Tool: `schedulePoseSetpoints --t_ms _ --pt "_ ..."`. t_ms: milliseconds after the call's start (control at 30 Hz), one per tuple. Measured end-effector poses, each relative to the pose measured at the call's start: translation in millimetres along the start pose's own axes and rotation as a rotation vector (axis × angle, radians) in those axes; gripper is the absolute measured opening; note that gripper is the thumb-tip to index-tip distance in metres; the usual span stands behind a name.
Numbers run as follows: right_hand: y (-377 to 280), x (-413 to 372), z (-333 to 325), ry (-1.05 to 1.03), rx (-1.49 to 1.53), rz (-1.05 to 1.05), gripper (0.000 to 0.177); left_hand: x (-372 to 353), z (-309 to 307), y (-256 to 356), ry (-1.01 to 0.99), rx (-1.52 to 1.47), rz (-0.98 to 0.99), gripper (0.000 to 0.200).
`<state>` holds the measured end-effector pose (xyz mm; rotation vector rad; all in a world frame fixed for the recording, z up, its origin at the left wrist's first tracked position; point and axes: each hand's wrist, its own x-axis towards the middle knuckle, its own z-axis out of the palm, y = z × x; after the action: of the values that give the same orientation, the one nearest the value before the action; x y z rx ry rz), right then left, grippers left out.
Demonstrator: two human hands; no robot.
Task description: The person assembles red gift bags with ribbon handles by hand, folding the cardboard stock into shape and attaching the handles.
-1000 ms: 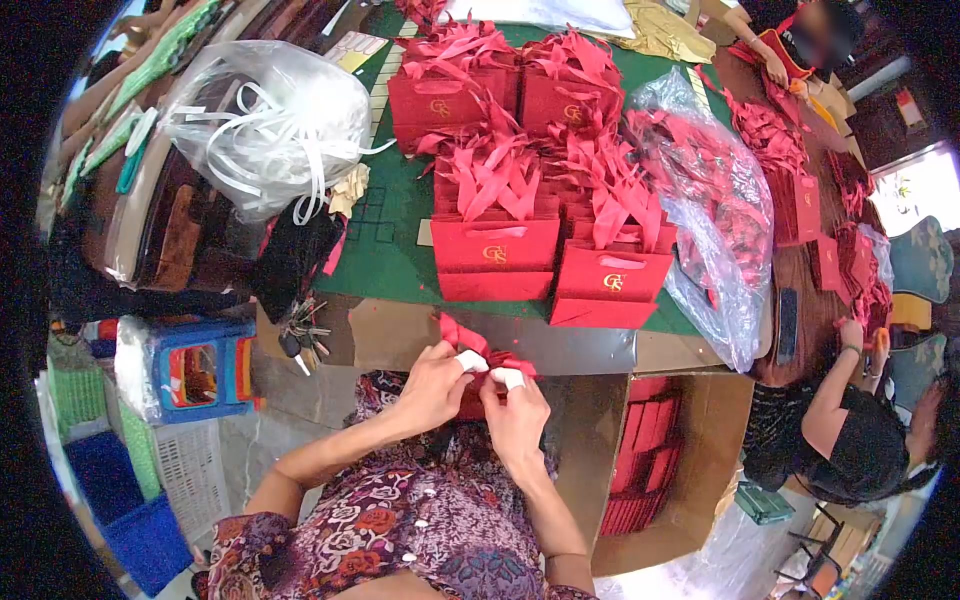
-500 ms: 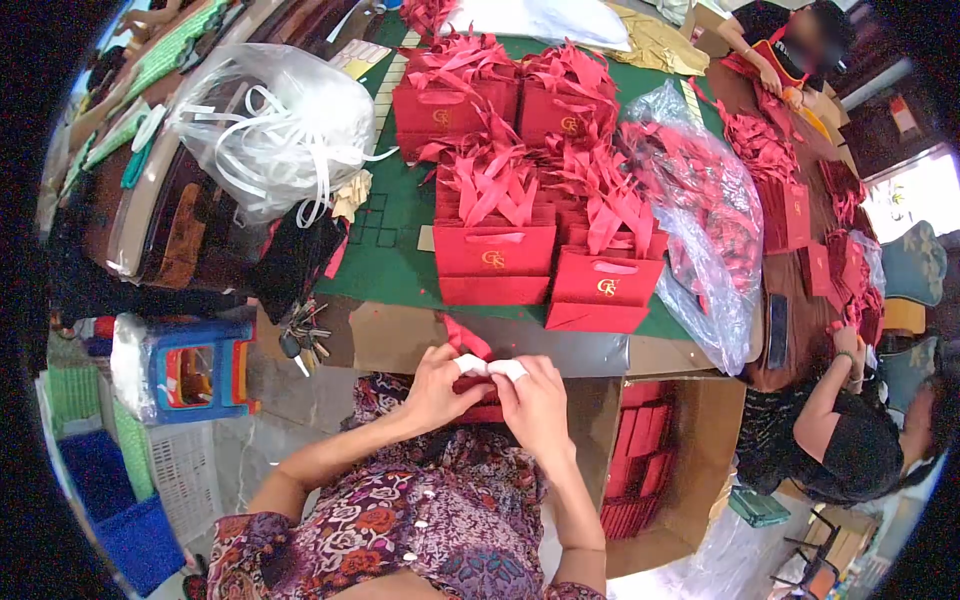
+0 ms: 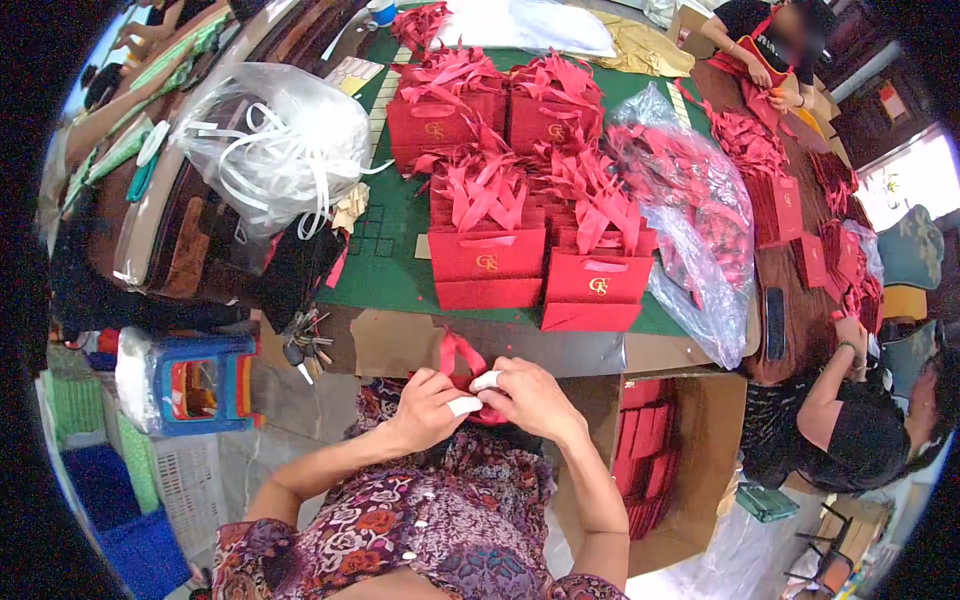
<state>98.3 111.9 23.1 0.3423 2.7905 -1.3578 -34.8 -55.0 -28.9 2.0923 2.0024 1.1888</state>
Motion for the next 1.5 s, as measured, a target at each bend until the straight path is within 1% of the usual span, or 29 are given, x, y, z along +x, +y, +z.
schedulePoseSetpoints --t_ms 133,200,233,300,333,367,433,500,533,567,600,667,700,767,800,867,900,967,1000,1033,1100,1133,1167,1233,1267,1333,1367,1433,1500 --pt "-3 2 1 0.004 0.035 0.064 0.015 8 -6 -2 -0.037 0.045 0.047 0.020" --pt "3 3 13 0.107 0.057 0.091 0.014 8 -7 -6 -0.073 0.030 0.045 0.019" --pt "6 5 15 0.109 0.056 0.089 0.014 8 -7 -7 -0.110 0.016 0.042 0.018" --pt "7 9 17 0.310 0.027 0.154 0.015 6 -7 -5 -0.151 -0.027 0.016 0.017" --pt "5 12 14 0.422 0.098 0.175 0.015 8 -8 -5 -0.156 -0.014 0.006 0.018" --pt "3 13 10 0.507 0.050 0.202 0.014 11 -11 -6 -0.164 -0.001 -0.003 0.019" --pt "3 15 -1 0.628 0.077 0.213 0.013 20 -16 -6 -0.146 -0.015 -0.028 0.019" --pt "7 12 -3 0.725 0.148 0.225 0.011 27 -19 -10 -0.115 -0.060 -0.158 0.018" --pt "8 7 -3 0.740 0.155 0.212 0.012 29 -18 -16 -0.115 -0.090 -0.209 0.016" --pt "10 -1 -3 0.753 0.163 0.200 0.013 34 -19 -19 -0.124 -0.038 -0.252 0.017" --pt "9 -11 -5 0.752 0.163 0.200 0.013 37 -19 -23 -0.108 -0.017 -0.266 0.018" --pt "4 -35 -9 0.312 -0.010 0.438 0.014 41 -16 -29 -0.093 0.001 -0.283 0.019" --pt "7 -45 0 0.310 -0.011 0.439 0.014 43 -14 -30 -0.081 -0.016 -0.306 0.019" --pt "23 -62 26 0.154 -0.339 0.430 0.018 44 -7 -31 -0.068 -0.037 -0.330 0.019" --pt "31 -65 38 0.152 -0.340 0.430 0.018 43 -3 -32 -0.057 -0.043 -0.328 0.021" --pt "41 -64 56 0.284 -0.454 0.359 0.024 42 1 -31 -0.042 -0.045 -0.332 0.022" --pt "37 -62 53 0.281 -0.453 0.351 0.024 41 3 -29 0.002 -0.031 -0.323 0.025" --pt "25 -61 42 0.244 -0.170 0.522 0.024 37 2 -28 0.051 -0.007 -0.320 0.027" --pt "20 -59 34 0.244 -0.011 0.511 0.019 34 1 -27 0.076 0.017 -0.297 0.029" --pt "7 -52 25 0.239 -0.010 0.506 0.019 31 0 -26 0.100 0.040 -0.274 0.030" --pt "-19 -35 10 0.301 0.606 0.589 0.018 24 -1 -21 0.128 0.032 -0.277 0.029" --pt "-11 -29 17 0.314 0.691 0.523 0.021 18 0 -19 0.127 -0.005 -0.293 0.028" --pt "-11 -17 20 0.298 0.698 0.538 0.020 12 0 -18 0.125 -0.041 -0.309 0.026" --pt "-10 5 35 0.364 0.729 0.524 0.016 5 -6 -11 0.106 -0.083 -0.348 0.022" --pt "-1 11 47 0.396 0.773 0.500 0.020 -1 -8 -7 0.064 -0.157 -0.455 0.022" --pt "1 22 56 0.428 0.787 0.504 0.020 -4 -19 1 -0.006 -0.315 -0.642 0.023" --pt "3 25 60 0.467 0.802 0.514 0.020 -3 -25 6 -0.002 -0.312 -0.649 0.023" --pt "2 26 63 0.492 0.808 0.514 0.019 -1 -32 13 -0.065 -0.171 -0.553 0.025" --pt "-3 25 61 0.539 0.899 0.483 0.016 -10 -21 11 -0.052 -0.149 -0.528 0.027"
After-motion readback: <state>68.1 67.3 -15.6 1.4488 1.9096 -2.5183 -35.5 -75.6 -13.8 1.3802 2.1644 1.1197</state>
